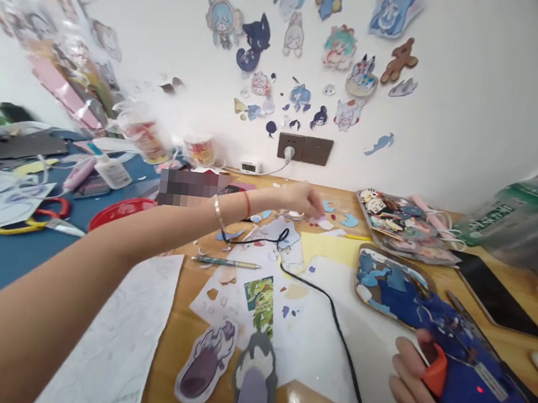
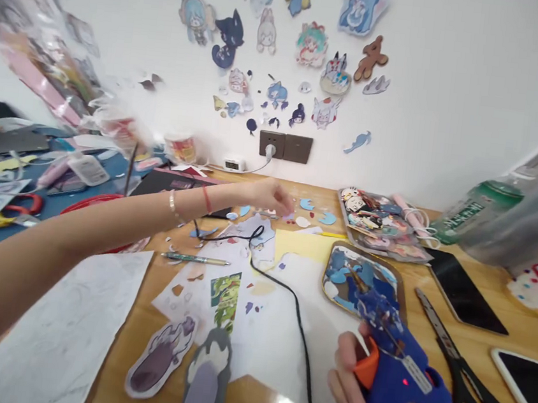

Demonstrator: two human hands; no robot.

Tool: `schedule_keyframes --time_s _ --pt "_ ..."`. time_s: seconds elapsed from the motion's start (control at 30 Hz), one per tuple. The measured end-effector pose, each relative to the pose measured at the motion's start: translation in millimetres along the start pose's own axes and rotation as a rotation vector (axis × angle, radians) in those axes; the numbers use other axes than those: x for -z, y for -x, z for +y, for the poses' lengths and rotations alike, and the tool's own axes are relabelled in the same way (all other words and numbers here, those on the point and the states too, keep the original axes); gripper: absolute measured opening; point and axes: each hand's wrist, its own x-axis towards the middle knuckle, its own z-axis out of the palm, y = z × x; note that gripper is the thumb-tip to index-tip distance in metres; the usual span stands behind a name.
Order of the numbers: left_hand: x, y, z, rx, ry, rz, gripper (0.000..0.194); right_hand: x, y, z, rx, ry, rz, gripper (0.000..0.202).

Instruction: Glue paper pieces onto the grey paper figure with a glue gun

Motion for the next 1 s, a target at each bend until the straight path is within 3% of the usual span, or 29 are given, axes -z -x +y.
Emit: schedule_keyframes --time_s 0.17,0.3,0.47,0.57,0.67,0.83,1.0 --pt "-50.9 114 -2 0.082 0.124 -0.274 0.018 -20 -1 -9 0.02 -0.033 0.091 0.058" --pt "-85.9 165 -15 0.159 0.211 -0.406 0.014 -36 -2 -11 0.035 -0.054 0.085 0.054" --pt "-100.9 177 -22 0.188 0.226 -0.391 0.014 -45 -2 -12 0.026 -0.06 0.044 0.059" --pt "-105.9 183 -18 0.154 0.143 -0.281 0.015 -48 -2 -15 0.024 -0.027 0.036 0.054" --pt "-118.0 196 -12 0.07 0.004 -0.141 0.013 -48 -2 -16 0.035 -0.005 0.044 0.052" --pt "-140.8 219 -10 -0.122 -0.165 -0.116 0.02 -43 -3 -15 0.033 0.004 0.039 0.056" --pt "-146.8 227 -21 -0.192 -0.287 0.048 0.029 -40 -4 -11 0.047 -0.009 0.047 0.06"
